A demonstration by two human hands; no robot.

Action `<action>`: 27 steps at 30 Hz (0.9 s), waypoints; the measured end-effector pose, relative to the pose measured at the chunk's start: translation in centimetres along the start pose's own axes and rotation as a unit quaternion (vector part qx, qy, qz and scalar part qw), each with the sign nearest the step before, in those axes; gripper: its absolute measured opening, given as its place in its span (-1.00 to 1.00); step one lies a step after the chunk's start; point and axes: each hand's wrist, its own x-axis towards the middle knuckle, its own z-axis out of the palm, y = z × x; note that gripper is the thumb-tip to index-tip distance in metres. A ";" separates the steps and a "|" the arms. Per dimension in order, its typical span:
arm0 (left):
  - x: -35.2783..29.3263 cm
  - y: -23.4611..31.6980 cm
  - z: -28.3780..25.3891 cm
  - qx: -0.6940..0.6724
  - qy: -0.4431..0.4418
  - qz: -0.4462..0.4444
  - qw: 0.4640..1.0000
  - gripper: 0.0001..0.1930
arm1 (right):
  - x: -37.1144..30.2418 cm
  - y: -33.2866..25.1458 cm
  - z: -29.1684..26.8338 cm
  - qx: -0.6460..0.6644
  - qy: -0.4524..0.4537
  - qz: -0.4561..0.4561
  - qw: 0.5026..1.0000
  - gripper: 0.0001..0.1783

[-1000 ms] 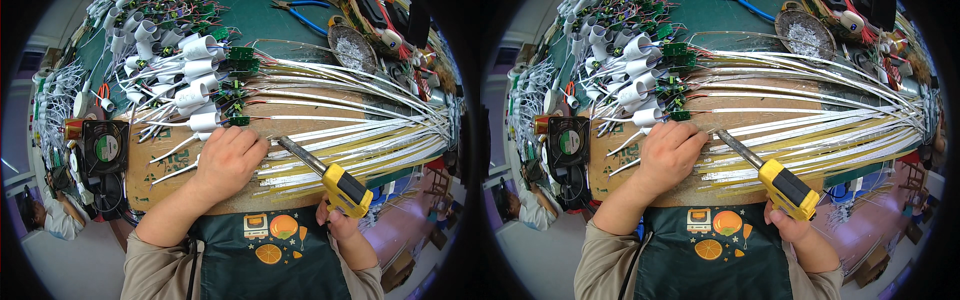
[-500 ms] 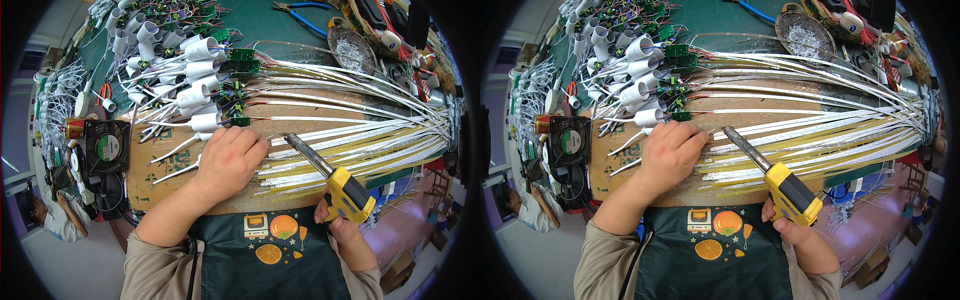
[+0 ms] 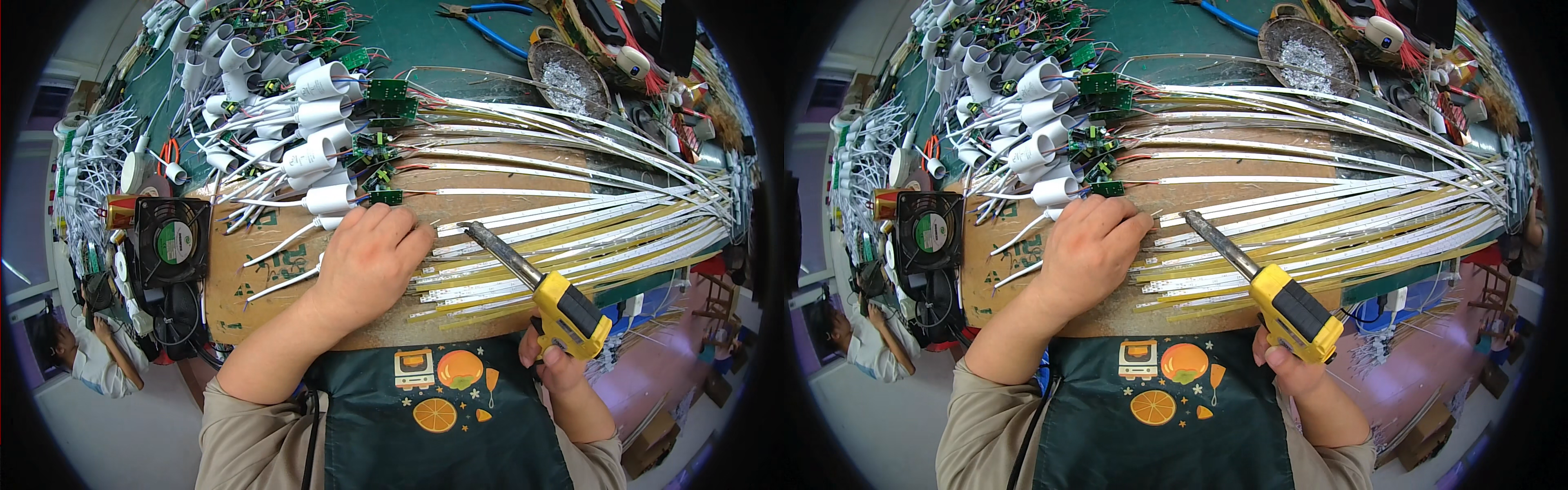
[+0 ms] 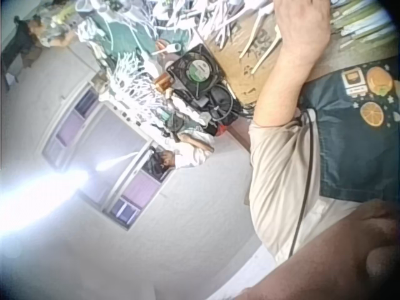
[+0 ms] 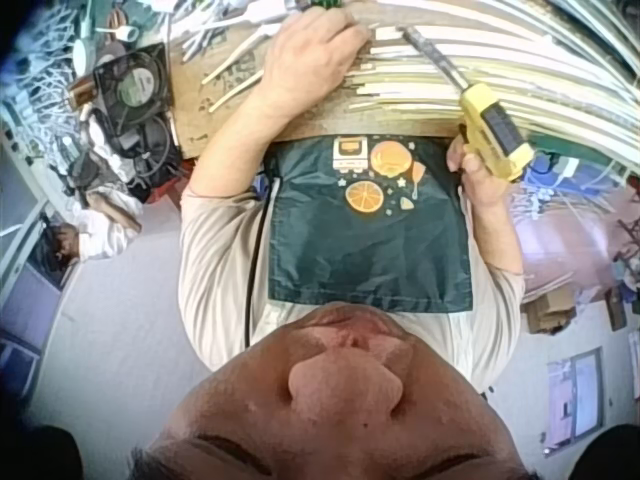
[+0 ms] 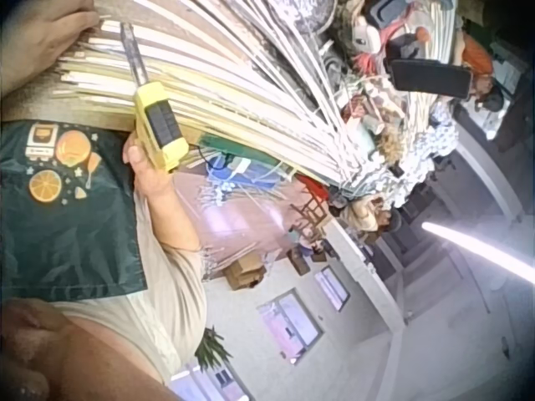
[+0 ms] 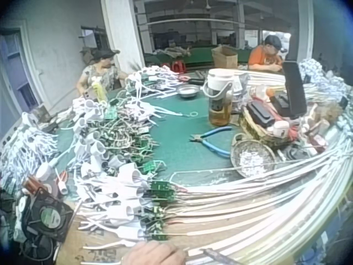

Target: The person aligns wires from light driver components onto LED light strips by hand and solders them together using a handheld soldering tool on a workbench.

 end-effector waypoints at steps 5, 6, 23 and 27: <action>0.0 0.0 -0.2 -0.003 -0.008 -0.003 1.000 -0.79 | 0.1 -0.1 -0.1 0.002 0.001 -0.001 1.000 -0.24; 0.1 0.0 -0.2 -0.003 -0.010 -0.003 1.000 -0.79 | 0.1 -0.1 -0.1 0.002 0.001 -0.001 1.000 -0.24; 0.3 0.1 0.0 -0.044 0.008 -0.009 0.999 -0.82 | 0.2 -0.1 0.1 -0.019 0.019 -0.007 1.000 -0.30; 0.6 0.3 -0.1 -0.024 -0.005 -0.016 1.000 -0.82 | 0.2 0.1 0.1 -0.012 0.023 -0.011 1.000 -0.30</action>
